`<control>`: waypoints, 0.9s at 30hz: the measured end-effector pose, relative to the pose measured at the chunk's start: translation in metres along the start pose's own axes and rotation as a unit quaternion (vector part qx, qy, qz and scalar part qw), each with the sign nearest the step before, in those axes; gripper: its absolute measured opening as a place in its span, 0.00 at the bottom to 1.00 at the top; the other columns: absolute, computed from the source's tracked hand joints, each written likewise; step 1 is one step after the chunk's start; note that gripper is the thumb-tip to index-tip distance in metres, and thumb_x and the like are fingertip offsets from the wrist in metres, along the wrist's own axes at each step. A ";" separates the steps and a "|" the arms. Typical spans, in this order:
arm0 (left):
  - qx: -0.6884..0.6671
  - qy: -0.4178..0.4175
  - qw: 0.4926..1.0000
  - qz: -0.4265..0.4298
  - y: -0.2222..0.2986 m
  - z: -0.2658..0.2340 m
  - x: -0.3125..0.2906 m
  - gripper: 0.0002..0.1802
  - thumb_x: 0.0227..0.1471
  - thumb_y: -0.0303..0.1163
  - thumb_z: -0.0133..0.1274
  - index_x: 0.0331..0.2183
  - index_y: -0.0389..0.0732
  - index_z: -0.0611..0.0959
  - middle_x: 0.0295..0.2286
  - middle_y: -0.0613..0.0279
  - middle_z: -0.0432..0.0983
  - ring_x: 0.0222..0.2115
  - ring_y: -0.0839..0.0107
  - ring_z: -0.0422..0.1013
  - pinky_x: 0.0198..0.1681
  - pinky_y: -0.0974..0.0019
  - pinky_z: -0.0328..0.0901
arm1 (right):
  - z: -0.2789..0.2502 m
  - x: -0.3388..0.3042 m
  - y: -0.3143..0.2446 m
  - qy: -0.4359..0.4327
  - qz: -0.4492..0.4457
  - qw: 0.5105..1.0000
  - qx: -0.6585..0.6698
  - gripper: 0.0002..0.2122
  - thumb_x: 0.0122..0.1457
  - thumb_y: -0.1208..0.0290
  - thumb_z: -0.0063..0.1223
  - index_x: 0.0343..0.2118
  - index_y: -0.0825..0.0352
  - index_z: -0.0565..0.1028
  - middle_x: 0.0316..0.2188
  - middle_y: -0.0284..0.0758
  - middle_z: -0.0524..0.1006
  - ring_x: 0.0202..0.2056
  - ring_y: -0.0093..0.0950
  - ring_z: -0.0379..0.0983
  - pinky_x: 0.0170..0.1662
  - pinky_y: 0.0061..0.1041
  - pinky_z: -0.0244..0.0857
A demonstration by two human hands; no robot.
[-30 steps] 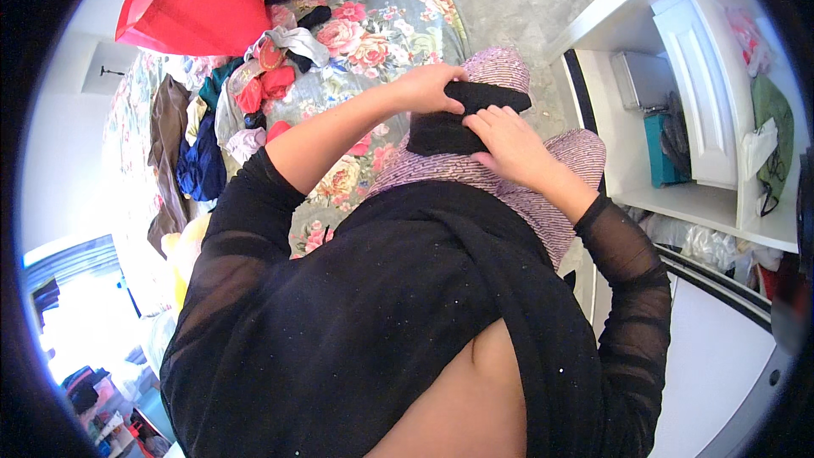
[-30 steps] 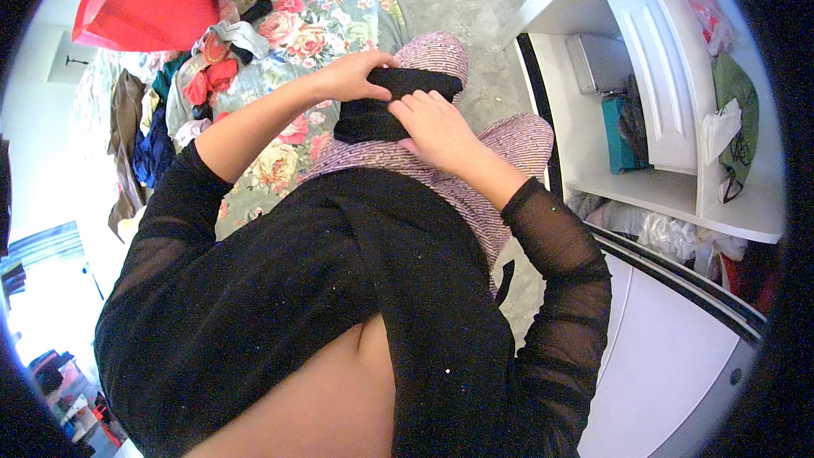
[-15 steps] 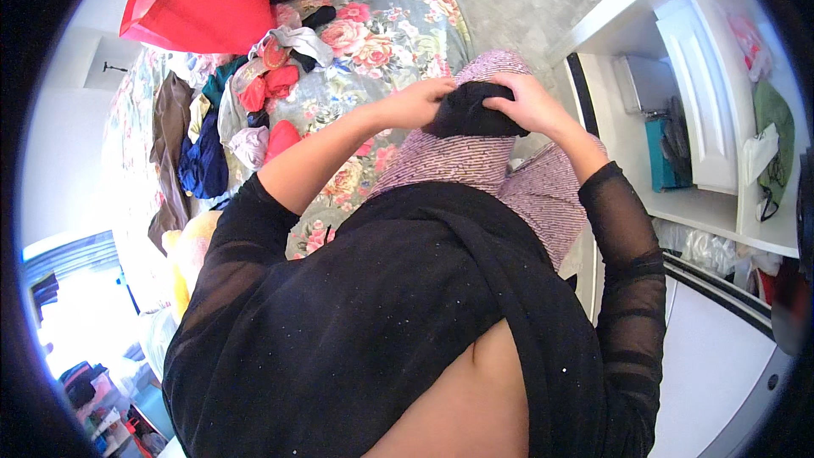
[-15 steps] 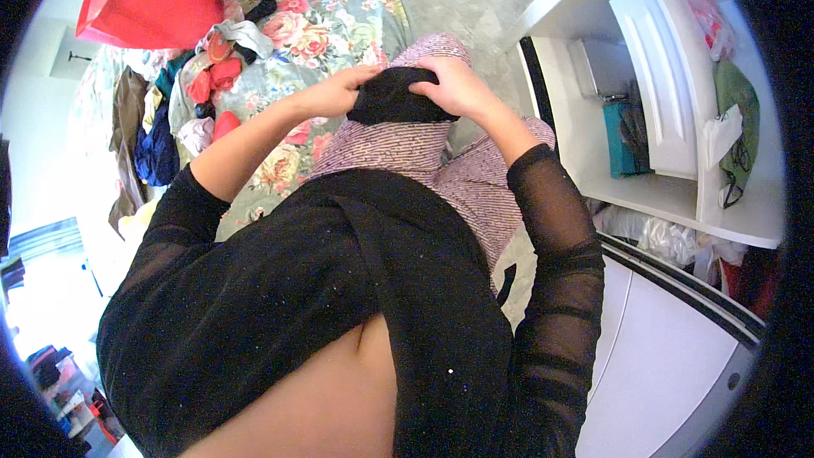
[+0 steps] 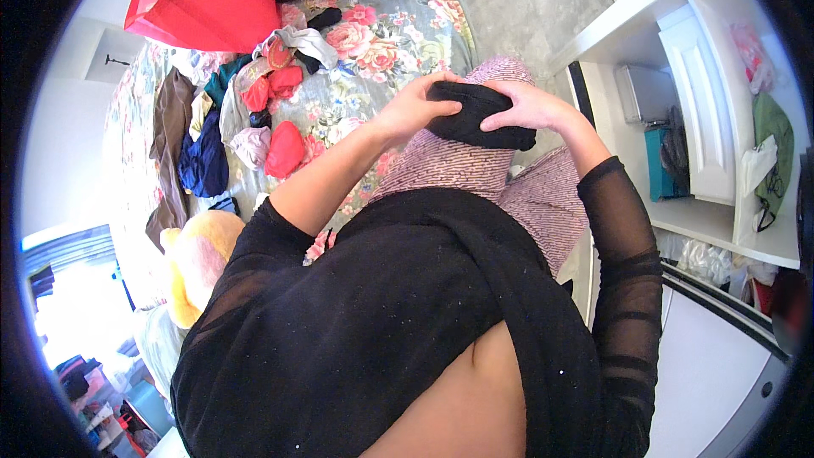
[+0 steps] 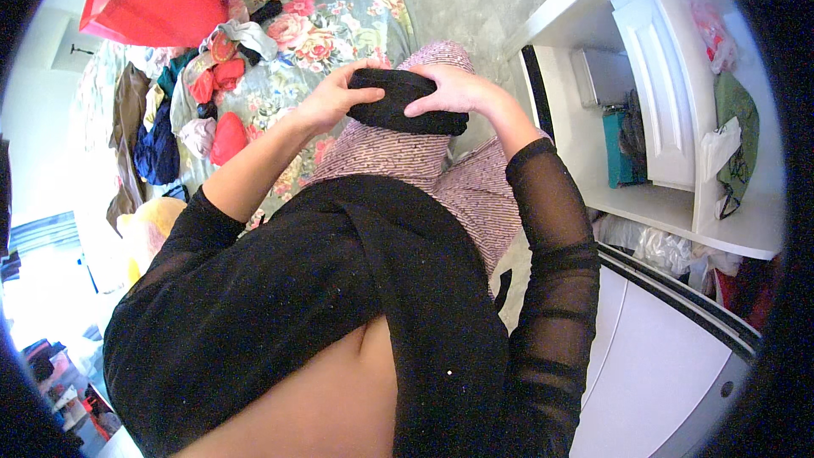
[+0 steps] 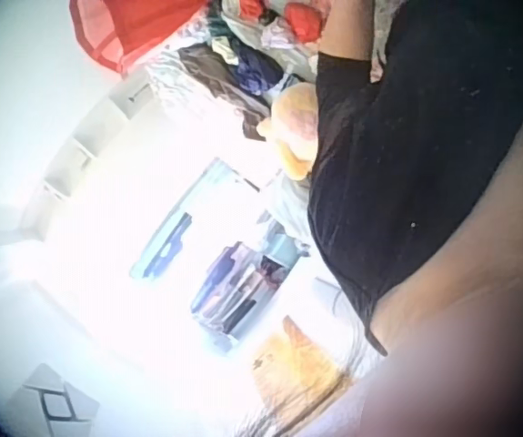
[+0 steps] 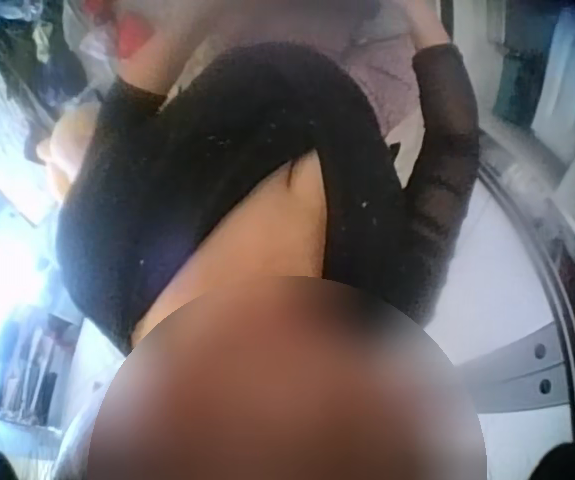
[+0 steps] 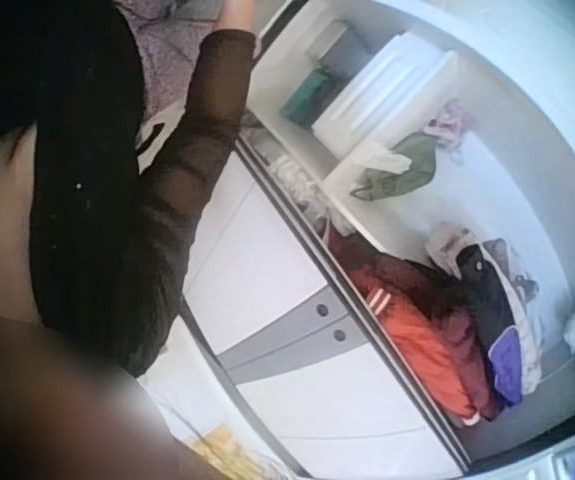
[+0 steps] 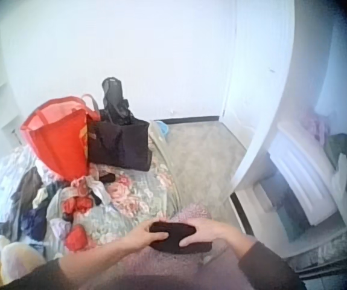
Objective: The person sits on a bed and folds several pieces of clothing one by one, including a red garment, a light purple top, a black item, and a teal piece. Each item is smoothed, folded, and placed on the bed.
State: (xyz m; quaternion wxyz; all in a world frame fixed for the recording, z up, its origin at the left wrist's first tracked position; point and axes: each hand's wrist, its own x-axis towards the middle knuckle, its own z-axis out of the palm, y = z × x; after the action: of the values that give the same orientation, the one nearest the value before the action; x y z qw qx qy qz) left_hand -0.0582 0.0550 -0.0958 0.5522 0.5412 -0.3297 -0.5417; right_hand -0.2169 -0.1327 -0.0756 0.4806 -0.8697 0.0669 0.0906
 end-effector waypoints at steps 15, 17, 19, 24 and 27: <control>-0.334 0.068 0.940 0.009 0.022 0.025 0.004 0.24 0.64 0.42 0.41 0.52 0.33 0.68 0.48 0.53 0.71 0.49 0.62 0.68 0.55 0.55 0.61 | 0.027 0.012 -0.062 0.277 -0.056 0.953 -0.106 0.23 0.49 0.58 0.63 0.42 0.71 0.72 0.34 0.45 0.77 0.36 0.41 0.75 0.42 0.35 0.68; -0.362 0.079 0.929 -0.005 0.026 0.020 0.007 0.24 0.65 0.42 0.36 0.53 0.34 0.68 0.49 0.53 0.71 0.51 0.62 0.67 0.59 0.55 0.58 | 0.018 0.011 -0.062 0.198 -0.034 0.970 0.137 0.24 0.52 0.57 0.62 0.45 0.71 0.71 0.35 0.39 0.77 0.36 0.30 0.75 0.41 0.31 0.69; -0.373 0.069 0.925 -0.011 0.027 0.014 0.006 0.23 0.65 0.41 0.35 0.52 0.34 0.68 0.49 0.52 0.70 0.52 0.61 0.67 0.59 0.55 0.58 | 0.009 0.005 -0.058 0.208 0.008 0.952 0.224 0.17 0.61 0.64 0.54 0.47 0.70 0.70 0.36 0.33 0.76 0.37 0.21 0.73 0.37 0.20 0.69; -0.362 0.032 0.932 0.007 0.028 0.012 0.008 0.23 0.65 0.41 0.36 0.53 0.34 0.68 0.50 0.51 0.69 0.52 0.60 0.67 0.59 0.54 0.58 | -0.001 0.003 -0.056 0.249 0.031 0.918 0.307 0.18 0.59 0.58 0.56 0.40 0.71 0.72 0.30 0.36 0.77 0.29 0.24 0.74 0.33 0.22 0.70; -0.355 0.058 0.933 0.015 0.028 0.018 0.009 0.25 0.65 0.44 0.34 0.53 0.35 0.68 0.50 0.51 0.69 0.52 0.59 0.66 0.59 0.54 0.58 | 0.014 0.008 -0.058 0.299 -0.024 0.950 0.082 0.17 0.57 0.59 0.58 0.37 0.70 0.71 0.28 0.36 0.76 0.27 0.25 0.73 0.32 0.24 0.69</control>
State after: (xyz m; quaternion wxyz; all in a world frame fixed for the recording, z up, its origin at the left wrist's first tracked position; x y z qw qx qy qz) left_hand -0.0666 0.0372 -0.0674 0.7340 0.3356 -0.0917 -0.5833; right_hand -0.1989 -0.0903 -0.0372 0.5106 -0.8156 0.1940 -0.1910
